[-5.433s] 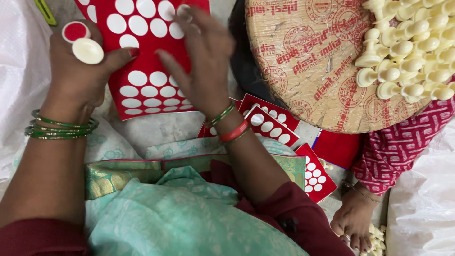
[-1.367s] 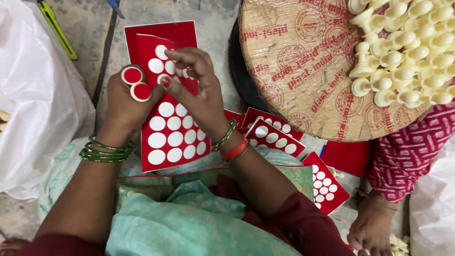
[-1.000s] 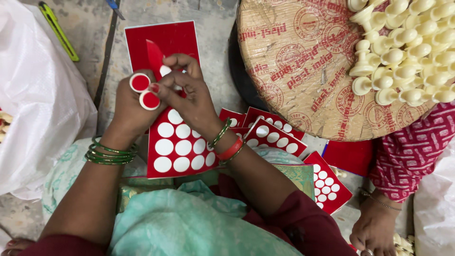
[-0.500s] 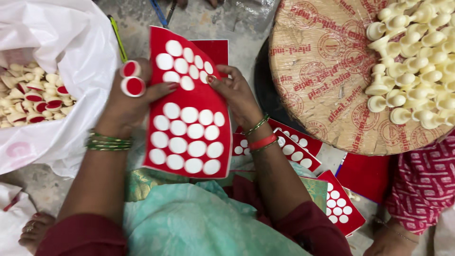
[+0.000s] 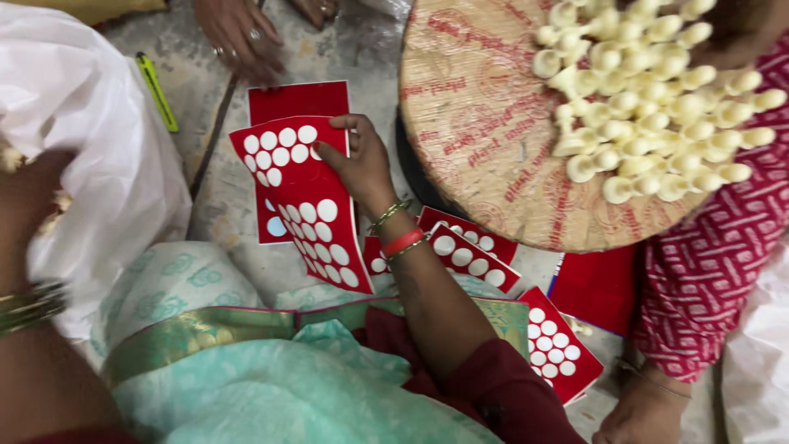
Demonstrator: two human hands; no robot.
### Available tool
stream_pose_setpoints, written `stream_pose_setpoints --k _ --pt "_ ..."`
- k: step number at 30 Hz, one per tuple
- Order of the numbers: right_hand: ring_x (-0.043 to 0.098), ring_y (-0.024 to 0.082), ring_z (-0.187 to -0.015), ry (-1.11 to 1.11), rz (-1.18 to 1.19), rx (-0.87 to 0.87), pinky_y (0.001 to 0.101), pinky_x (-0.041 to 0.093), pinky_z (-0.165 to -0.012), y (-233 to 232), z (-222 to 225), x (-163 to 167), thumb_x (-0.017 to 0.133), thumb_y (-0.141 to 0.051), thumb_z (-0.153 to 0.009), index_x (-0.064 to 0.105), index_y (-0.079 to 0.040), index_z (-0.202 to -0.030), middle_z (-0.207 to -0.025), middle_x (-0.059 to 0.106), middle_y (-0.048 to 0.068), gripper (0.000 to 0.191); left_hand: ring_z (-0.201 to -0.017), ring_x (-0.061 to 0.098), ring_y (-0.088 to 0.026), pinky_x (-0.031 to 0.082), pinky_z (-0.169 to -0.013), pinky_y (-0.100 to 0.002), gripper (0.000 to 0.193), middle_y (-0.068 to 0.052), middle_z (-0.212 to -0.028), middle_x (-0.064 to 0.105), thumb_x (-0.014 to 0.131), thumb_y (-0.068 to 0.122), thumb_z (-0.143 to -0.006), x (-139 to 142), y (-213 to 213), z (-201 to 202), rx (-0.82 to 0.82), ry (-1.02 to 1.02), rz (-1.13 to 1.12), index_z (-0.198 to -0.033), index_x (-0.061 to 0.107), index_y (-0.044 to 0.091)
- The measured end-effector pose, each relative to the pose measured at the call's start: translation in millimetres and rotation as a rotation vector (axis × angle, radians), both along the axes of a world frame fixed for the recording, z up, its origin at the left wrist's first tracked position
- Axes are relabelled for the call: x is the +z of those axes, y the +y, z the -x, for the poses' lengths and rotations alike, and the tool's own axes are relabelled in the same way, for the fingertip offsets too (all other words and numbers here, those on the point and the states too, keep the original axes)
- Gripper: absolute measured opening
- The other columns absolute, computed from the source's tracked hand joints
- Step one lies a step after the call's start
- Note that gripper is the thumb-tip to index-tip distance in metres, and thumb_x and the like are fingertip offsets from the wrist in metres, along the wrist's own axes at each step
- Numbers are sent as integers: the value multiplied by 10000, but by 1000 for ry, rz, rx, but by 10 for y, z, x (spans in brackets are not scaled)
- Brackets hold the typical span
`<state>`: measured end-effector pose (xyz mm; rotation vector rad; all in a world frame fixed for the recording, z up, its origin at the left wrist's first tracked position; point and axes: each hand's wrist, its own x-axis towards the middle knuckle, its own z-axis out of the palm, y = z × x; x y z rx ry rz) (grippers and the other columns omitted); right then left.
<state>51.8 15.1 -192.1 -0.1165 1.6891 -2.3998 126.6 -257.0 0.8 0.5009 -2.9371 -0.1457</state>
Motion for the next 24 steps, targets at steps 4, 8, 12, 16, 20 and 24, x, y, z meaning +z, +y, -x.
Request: stream_pose_setpoints --k 4,8,12,16,20,24 --pt "688 168 -1014 66 -13 -7 297 615 -829 36 56 29 722 0 -908 504 -16 -1249 -1125 682 116 405 -1159 554 -401 432 -939 -543 369 -171 -1186 622 852 228 -827 -160 1575 650 -562 219 -125 -1089 696 20" --pt "672 167 -1029 19 101 192 301 601 -846 164 187 127 710 -18 -920 500 -13 -1262 -1147 667 114 401 -1301 520 -352 434 -1039 -470 460 -199 -1370 566 708 173 -905 -377 3057 1081 -1149 464 22 -1301 633 -49" --pt "656 167 -1044 -28 123 400 305 587 -863 237 296 191 697 -36 -932 496 -10 -1275 -1169 653 112 399 -1301 515 -329 446 -991 -437 519 -220 -1464 533 631 141 -895 -440 3537 1297 -1165 609 402 -1382 606 -38" --pt "640 166 -1059 19 108 222 309 572 -880 149 177 136 684 -55 -944 492 -7 -1288 -1191 638 110 397 -1309 517 -328 488 -998 -368 441 -224 -1384 561 632 158 -890 -525 3460 1413 -1174 584 549 -1271 629 -64" --pt "624 166 -1074 74 49 58 313 558 -897 68 71 28 672 -73 -956 488 -4 -1301 -1213 624 108 397 -1179 559 -306 519 -961 -347 343 -194 -1201 621 644 117 -899 -612 3265 1392 -1151 467 370 -1186 657 -71" --pt "608 165 -1089 118 2 -35 317 544 -913 7 89 -29 659 -91 -968 484 -1 -1314 -1235 609 106 398 -1037 594 -271 535 -864 -341 233 -143 -1065 644 659 129 -884 -546 3129 1329 -1070 360 389 -1067 637 -13"
